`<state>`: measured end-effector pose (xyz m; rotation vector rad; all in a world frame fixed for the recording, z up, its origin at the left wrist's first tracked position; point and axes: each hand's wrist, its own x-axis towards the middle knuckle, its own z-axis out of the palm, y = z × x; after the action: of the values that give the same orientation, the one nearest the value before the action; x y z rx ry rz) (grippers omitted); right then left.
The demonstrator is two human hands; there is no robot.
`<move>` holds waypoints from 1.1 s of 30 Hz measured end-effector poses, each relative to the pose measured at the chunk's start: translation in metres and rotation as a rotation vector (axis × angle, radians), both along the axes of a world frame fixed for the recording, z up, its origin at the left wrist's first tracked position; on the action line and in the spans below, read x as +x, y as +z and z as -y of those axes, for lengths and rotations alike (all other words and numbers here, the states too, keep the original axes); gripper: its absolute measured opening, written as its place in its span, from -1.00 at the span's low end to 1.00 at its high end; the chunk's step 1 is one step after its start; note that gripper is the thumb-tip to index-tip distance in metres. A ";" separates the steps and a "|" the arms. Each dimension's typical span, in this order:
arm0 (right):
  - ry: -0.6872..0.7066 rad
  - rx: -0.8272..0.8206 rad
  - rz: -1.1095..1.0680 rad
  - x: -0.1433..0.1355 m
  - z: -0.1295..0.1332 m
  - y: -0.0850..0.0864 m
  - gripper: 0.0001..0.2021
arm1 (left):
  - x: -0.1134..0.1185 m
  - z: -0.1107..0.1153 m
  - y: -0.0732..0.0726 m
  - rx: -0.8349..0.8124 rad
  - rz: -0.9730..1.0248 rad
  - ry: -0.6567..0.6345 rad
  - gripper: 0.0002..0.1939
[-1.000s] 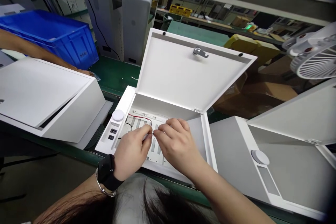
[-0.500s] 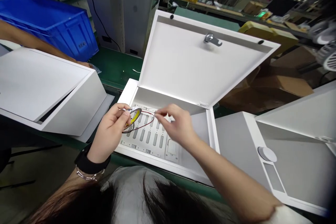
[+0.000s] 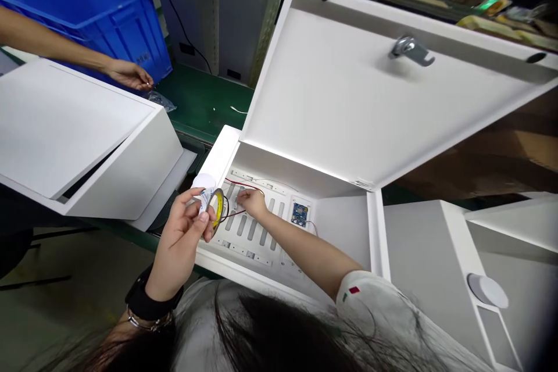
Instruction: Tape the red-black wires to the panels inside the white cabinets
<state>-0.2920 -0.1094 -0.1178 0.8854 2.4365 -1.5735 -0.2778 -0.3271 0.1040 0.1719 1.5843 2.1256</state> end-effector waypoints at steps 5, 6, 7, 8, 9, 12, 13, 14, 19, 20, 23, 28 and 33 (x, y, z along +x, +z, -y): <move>0.026 -0.040 0.048 -0.009 0.005 -0.023 -0.85 | 0.001 0.000 -0.001 -0.008 -0.008 0.015 -0.65; 0.046 -0.025 0.043 -0.010 0.006 -0.023 -0.86 | 0.001 0.000 -0.001 -0.012 -0.011 0.015 -0.65; 0.069 0.000 0.035 -0.010 0.007 -0.022 -0.86 | 0.001 0.000 -0.001 -0.016 -0.013 0.014 -0.65; 0.093 0.032 0.023 -0.010 0.008 -0.021 -0.87 | 0.001 0.001 -0.001 -0.023 -0.014 0.013 -0.65; 0.116 0.064 0.009 -0.010 0.008 -0.019 -0.89 | 0.002 0.001 -0.001 -0.030 -0.014 0.014 -0.64; 0.171 0.139 -0.022 -0.009 0.009 -0.012 -0.92 | 0.002 0.001 -0.002 -0.051 -0.014 0.019 -0.62; 0.183 0.149 -0.028 -0.009 0.009 -0.011 -0.92 | 0.002 0.001 -0.002 -0.054 -0.015 0.024 -0.61; 0.191 0.154 -0.030 -0.009 0.009 -0.010 -0.93 | 0.002 0.001 -0.002 -0.055 -0.016 0.027 -0.61; 0.237 0.193 -0.013 -0.007 0.010 -0.005 -0.93 | 0.002 0.000 0.000 -0.066 -0.024 0.024 -0.61; 0.253 0.214 -0.012 -0.007 0.011 -0.004 -0.92 | 0.002 0.000 0.000 -0.068 -0.025 0.023 -0.61; 0.301 0.303 0.000 -0.003 0.016 0.000 -0.89 | 0.002 -0.001 0.000 -0.070 -0.032 0.025 -0.60; 0.384 0.422 -0.002 0.002 0.025 0.001 -0.84 | 0.003 -0.001 0.001 -0.084 -0.035 0.029 -0.60; 0.373 0.442 0.072 -0.001 0.020 0.001 -0.75 | 0.003 -0.002 0.003 -0.084 -0.036 0.035 -0.62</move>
<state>-0.2932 -0.1289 -0.1167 0.4751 2.7375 -0.8837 -0.2749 -0.3251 0.1072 0.1563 1.7062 2.0885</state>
